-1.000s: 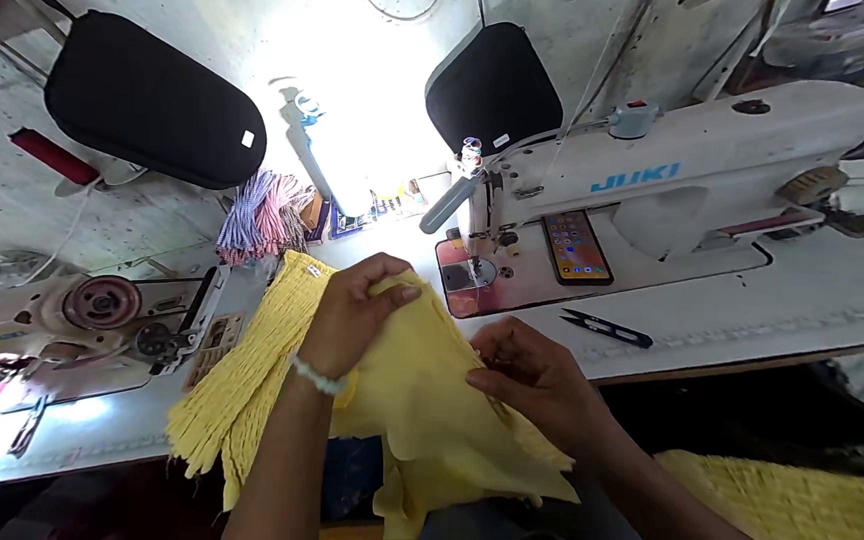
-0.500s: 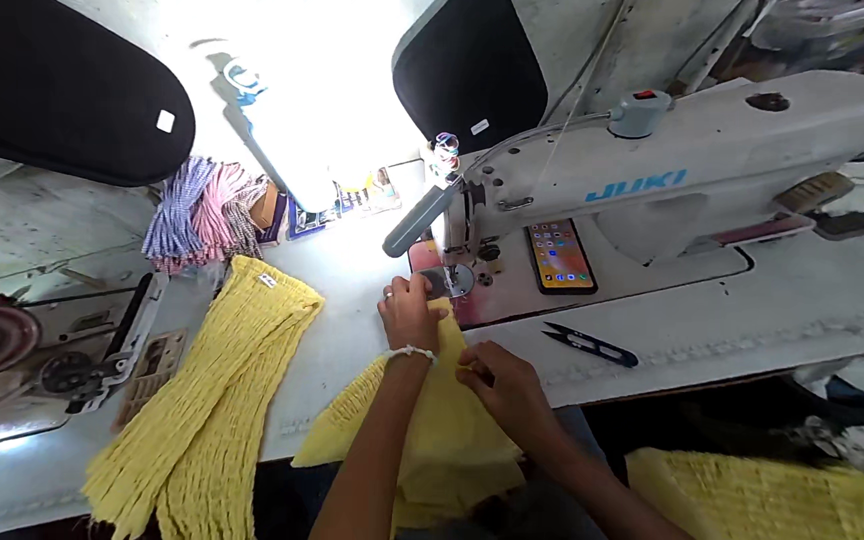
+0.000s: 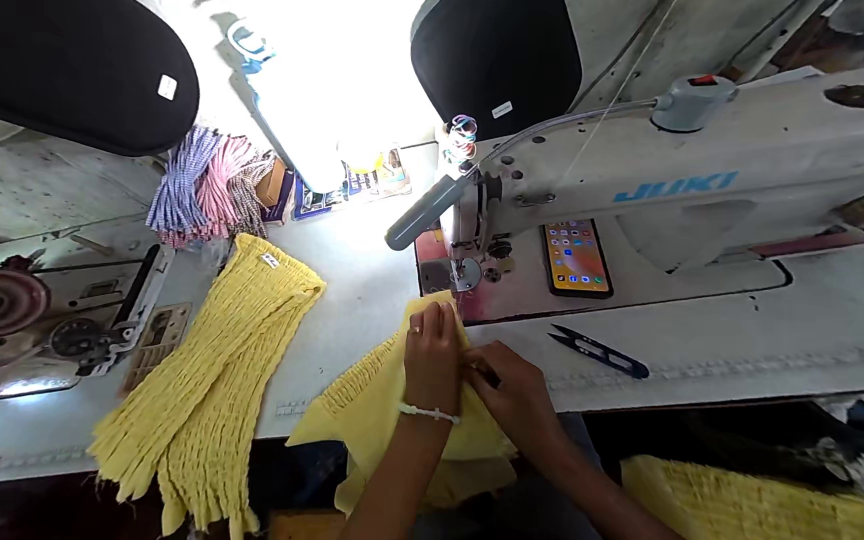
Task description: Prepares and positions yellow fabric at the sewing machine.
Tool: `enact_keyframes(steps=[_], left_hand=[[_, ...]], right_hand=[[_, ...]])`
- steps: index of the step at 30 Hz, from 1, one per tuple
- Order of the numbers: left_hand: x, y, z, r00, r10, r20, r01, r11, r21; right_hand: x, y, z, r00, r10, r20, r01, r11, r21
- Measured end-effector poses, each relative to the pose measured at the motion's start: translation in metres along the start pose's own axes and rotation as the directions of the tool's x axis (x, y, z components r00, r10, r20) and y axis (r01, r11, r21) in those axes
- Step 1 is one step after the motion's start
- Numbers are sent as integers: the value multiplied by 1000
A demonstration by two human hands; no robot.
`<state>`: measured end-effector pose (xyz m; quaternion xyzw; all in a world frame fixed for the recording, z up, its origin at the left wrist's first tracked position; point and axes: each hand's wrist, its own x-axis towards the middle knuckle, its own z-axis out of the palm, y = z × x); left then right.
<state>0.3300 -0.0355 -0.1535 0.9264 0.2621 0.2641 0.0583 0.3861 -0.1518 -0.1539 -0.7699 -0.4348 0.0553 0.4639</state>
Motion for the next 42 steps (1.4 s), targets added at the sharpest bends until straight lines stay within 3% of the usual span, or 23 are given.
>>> enact_keyframes(steps=[6,10,13,16,20,30,42], left_hand=[[3,-21,4,989,142,37,-133,973,-189],[27,-39,11,955,289,63,-260,921,-291],[38,-44,18,942,331,51,-301,905,-300],[35,-39,18,946,317,60,-295,925,-238],[23,-21,12,957,271,100,-258,958,-122],[28,-21,22,970,232,64,-223,967,-124],[33,-30,21,961,245,125,-222,960,-172]], right_hand=[[-5,1,-12,998,-56,10,56,998,-20],[36,16,-16,970,-240,-28,234,962,-141],[68,35,-14,940,-332,80,341,916,-211],[81,45,-14,923,-333,194,375,892,-253],[79,49,-14,918,-341,202,392,860,-326],[84,53,-6,910,-378,168,414,810,-416],[86,58,-4,903,-397,166,428,785,-447]])
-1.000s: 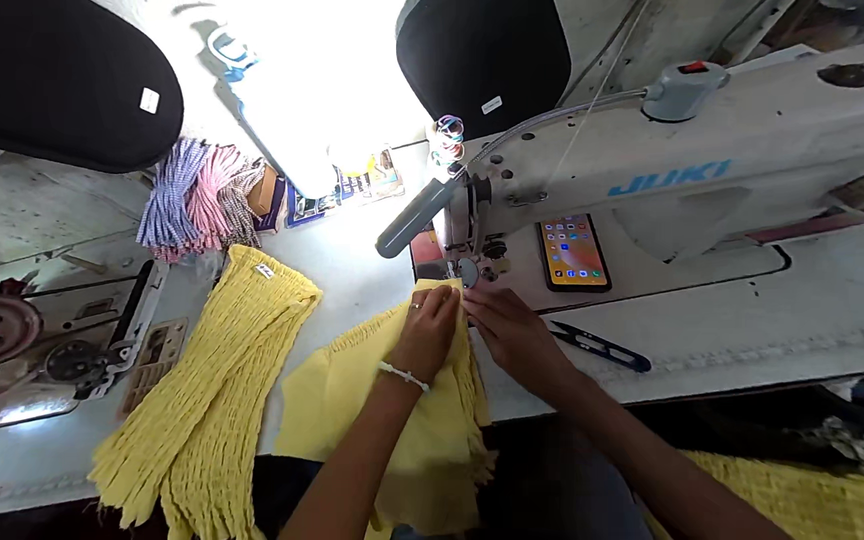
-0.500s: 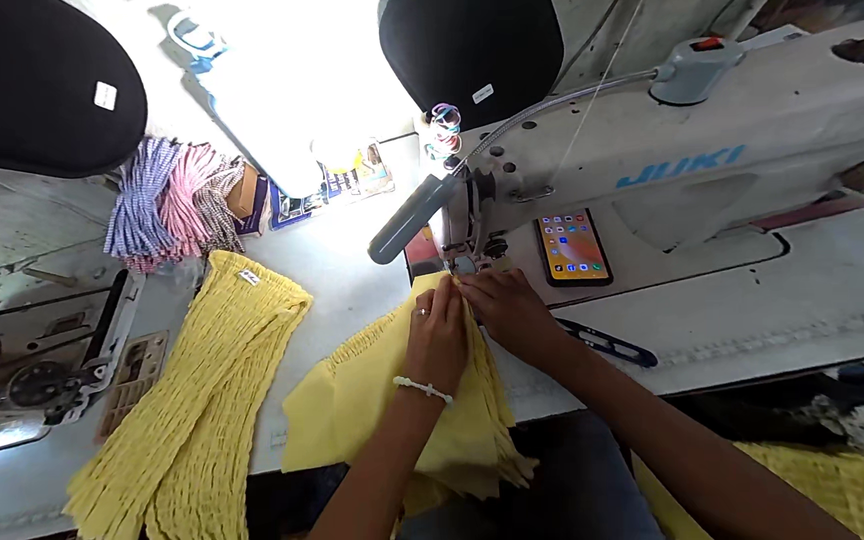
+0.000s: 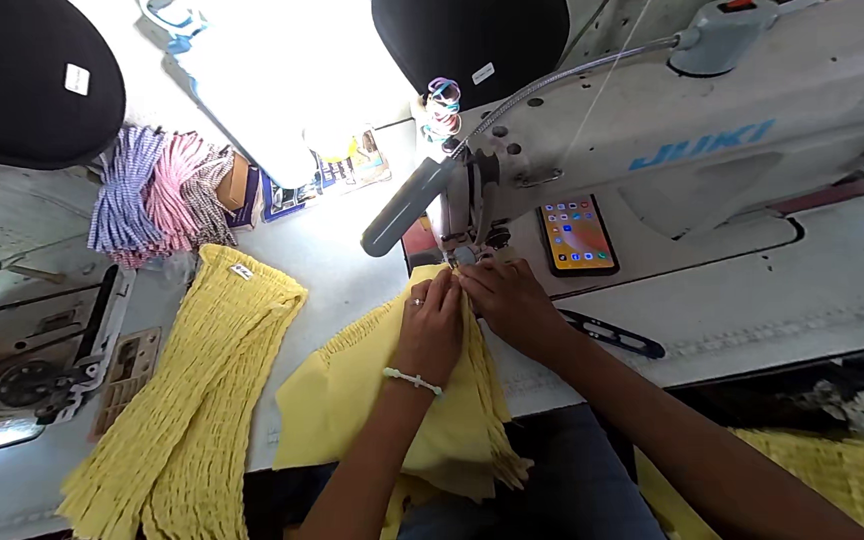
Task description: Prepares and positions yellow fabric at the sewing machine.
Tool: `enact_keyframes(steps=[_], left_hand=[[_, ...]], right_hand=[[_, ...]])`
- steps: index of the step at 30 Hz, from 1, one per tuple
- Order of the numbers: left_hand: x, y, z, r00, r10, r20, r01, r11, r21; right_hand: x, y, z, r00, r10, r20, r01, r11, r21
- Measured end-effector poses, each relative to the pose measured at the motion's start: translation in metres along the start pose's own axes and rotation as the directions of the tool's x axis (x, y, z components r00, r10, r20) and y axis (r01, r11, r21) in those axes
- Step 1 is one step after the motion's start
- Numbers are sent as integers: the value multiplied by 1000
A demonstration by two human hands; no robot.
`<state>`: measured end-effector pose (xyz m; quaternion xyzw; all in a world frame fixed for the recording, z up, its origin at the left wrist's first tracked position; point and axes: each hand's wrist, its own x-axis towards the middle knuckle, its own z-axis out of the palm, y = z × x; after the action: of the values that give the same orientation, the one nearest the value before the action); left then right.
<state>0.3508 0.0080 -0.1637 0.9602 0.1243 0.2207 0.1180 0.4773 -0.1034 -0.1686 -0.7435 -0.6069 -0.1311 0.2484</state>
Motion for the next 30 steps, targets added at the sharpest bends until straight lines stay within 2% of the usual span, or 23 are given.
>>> enact_keyframes(steps=[16,19,21,23,25,27,30], left_hand=[[13,-5,6,1000,19,-17,-19,1000,-5],[16,-8,7,1000,20,-2,-20,1000,-15],[16,-9,7,1000,15,0,-15,1000,-28],[16,-9,6,1000,12,1,-12,999,-30],[16,-8,5,1000,10,6,-10,1000,-29],[16,-7,4,1000,5,12,-5,999,-33],[15,-6,4,1000,4,10,-4,1000,-20]], right_hand=[[6,4,3,998,60,5,-60,997,-42],[-4,18,-19,986,132,-99,-127,991,52],[-24,33,-53,944,240,-227,-235,971,48],[-55,57,-91,848,363,-387,-410,911,-44],[-85,86,-122,744,481,-463,-581,808,-94],[-106,113,-134,672,602,-431,-695,713,-88],[-125,127,-128,674,655,-342,-725,676,-133]])
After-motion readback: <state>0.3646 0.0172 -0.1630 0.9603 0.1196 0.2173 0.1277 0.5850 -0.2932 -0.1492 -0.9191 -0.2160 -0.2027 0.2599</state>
